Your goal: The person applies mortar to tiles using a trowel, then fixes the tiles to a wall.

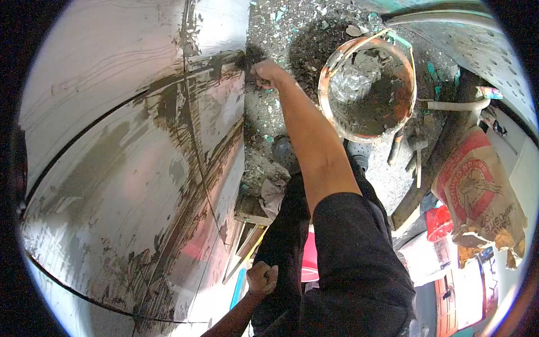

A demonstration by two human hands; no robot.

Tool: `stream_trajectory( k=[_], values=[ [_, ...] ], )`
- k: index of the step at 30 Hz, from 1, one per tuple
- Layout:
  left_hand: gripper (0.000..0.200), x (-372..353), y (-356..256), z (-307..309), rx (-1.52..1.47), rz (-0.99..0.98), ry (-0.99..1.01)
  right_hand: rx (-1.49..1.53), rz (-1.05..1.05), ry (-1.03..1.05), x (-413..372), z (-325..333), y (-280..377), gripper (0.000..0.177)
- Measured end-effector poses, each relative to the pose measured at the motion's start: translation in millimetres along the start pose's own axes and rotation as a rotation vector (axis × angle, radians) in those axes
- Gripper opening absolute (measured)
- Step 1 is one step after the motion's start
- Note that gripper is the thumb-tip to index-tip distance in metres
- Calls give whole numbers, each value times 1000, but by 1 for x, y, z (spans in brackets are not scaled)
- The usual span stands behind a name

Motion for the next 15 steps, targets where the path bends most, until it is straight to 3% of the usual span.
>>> stream_trajectory(
  k=[3, 4, 7, 9, 11, 15],
  values=[
    [33, 3, -11, 1, -16, -9, 7, -14, 77, 34, -48, -2, 14, 22],
    [32, 0, -7, -3, -20, 19, 16, -40, 121, -68, -79, -3, 27, 25],
    [30, 0, -11, -6, -22, 48, 59, -118, 170, 53, -150, -22, 43, 29],
    [28, 0, -17, -10, -24, 43, 84, -212, 322, 10, -184, -40, 42, 41],
    [27, 0, -18, -16, -26, 30, 97, -283, 680, -290, -213, -65, 23, 43],
    [27, -8, -11, -26, 24, 31, 146, -212, 806, -367, -243, -84, -11, 45]
  ],
)
Point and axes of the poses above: each hand's wrist, its own x-axis towards the middle knuckle, its own z-axis out of the back of the hand, y = z × x, the point moved 5 cm from there along x, towards the middle knuckle, and after that the axes turned 6 degrees about -y, right-handed, at the moved point
